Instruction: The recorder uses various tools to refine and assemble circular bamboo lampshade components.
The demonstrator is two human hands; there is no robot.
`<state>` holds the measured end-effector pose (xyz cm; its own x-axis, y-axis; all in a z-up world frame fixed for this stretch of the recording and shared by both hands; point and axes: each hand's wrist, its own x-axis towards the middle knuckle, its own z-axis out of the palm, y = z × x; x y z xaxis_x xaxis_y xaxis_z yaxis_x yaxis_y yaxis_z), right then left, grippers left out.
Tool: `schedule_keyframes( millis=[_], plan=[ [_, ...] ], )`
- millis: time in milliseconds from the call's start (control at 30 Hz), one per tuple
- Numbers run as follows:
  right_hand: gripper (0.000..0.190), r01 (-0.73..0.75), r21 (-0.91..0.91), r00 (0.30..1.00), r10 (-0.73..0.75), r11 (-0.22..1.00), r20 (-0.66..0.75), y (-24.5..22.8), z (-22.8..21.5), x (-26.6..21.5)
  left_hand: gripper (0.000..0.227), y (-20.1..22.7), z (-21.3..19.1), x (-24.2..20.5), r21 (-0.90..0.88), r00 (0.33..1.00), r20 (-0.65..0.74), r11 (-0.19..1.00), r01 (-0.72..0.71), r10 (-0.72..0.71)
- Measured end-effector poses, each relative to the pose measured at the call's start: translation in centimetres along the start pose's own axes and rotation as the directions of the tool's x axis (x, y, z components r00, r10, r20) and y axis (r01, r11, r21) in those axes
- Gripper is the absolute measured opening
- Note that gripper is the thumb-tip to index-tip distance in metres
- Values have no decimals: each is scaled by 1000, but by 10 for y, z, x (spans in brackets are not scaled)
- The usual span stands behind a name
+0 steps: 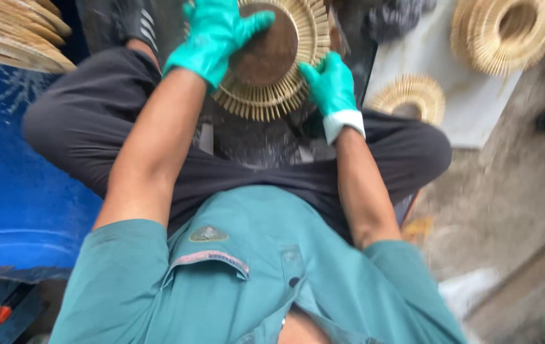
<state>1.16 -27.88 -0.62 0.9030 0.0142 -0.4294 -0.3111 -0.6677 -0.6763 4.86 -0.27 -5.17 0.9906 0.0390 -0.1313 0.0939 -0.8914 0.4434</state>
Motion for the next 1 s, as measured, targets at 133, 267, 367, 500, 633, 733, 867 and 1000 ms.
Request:
schedule_keyframes(
  millis=[133, 267, 367, 500, 633, 733, 867, 1000],
  plan=[
    [39, 174, -61, 980, -179, 983, -84, 4, 7, 25, 88, -33, -26, -17, 15, 929, -362, 997, -81, 80],
    [41, 396, -152, 892, -418, 906, -172, -14, 35, 31, 87, -89, 11, -48, -590, 944, -48, 771, 238, -328],
    [45, 276, -195, 935, -310, 941, -172, 1, 60, 62, 79, -101, 2, -34, -479, 861, 104, 734, 481, -497],
    [48, 248, -78, 947, -258, 966, -192, 5, 47, 70, 77, -29, -80, -51, -588, 811, 388, 560, 584, -438],
    [50, 130, 410, 984, -65, 903, -168, 26, 16, 66, 51, 68, -121, -63, -916, 899, 401, 111, 387, 174],
    [44, -122, 936, 986, -68, 329, 153, 33, 0, 59, 47, 131, -102, -63, -935, 917, 255, 319, 154, 306],
    [44, -116, 989, 968, -211, 89, 133, 33, 1, 58, 50, 162, -34, -42, -897, 887, 121, 432, -94, 445],
    [44, -65, 874, 992, -62, 482, 108, 40, 53, 69, 33, 172, -41, -43, -720, 956, 174, 693, -38, 234]
  ],
)
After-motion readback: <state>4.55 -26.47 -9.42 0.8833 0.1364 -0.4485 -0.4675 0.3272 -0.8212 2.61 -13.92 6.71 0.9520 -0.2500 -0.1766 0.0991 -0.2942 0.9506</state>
